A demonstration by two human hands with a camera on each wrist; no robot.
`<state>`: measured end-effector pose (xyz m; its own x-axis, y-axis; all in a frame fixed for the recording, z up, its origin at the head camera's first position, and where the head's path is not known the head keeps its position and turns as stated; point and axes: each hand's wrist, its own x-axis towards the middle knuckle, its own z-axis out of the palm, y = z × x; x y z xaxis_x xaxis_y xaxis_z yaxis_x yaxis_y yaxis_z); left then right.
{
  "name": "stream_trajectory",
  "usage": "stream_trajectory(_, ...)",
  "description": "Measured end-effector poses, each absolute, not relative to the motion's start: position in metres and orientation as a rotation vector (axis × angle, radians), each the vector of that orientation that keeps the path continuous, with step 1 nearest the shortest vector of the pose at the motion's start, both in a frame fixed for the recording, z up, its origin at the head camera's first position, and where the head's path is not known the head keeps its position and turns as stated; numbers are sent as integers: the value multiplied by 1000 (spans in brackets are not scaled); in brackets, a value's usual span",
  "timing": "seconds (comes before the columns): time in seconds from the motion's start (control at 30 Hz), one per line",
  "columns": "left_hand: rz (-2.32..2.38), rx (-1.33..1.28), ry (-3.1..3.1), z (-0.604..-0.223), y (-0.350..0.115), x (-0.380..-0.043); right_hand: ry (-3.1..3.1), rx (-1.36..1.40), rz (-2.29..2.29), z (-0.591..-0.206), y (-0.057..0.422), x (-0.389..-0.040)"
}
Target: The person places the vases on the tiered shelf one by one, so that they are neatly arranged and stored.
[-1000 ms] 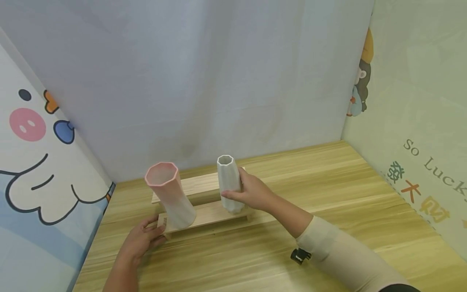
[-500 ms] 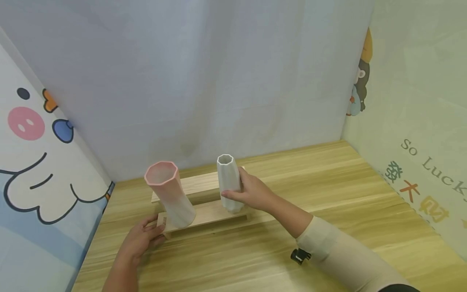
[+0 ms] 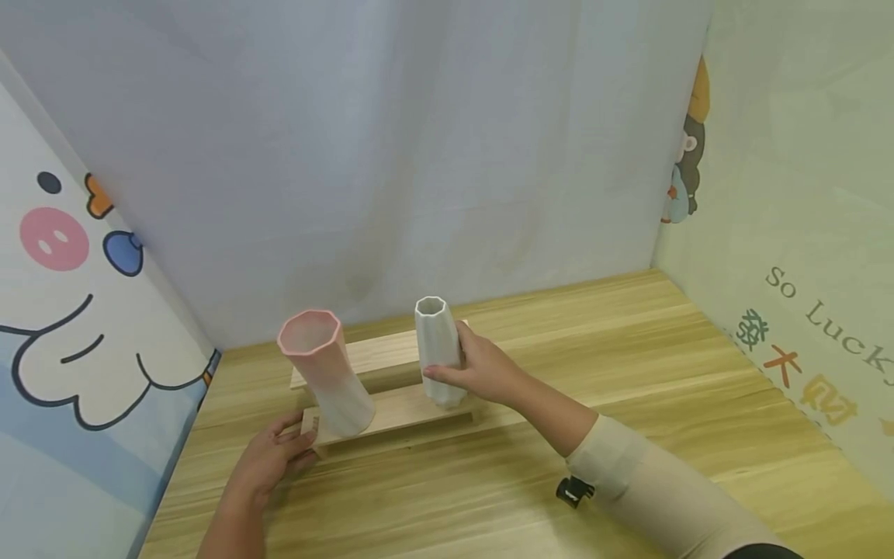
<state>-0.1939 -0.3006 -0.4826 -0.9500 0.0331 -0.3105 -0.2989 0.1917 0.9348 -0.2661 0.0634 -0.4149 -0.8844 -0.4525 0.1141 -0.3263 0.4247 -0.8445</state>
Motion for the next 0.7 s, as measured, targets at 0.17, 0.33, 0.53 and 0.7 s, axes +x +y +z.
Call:
stream_trajectory(0.17, 1816, -241, 2213, -483, -302, -195, 2522, -690, -1471, -416, 63, -266)
stream_trajectory(0.33, 1827, -259, 2210, -483, -302, -196, 2502, -697, -1489, -418, 63, -266)
stream_trajectory(0.53, 1802, -303, 2216, -485, -302, -194, 2486, -705, -1516, -422, 66, -265)
stream_trajectory(0.7, 1777, -323, 2238, -486, -303, -194, 2520, -742, -1517, -424, 76, -263)
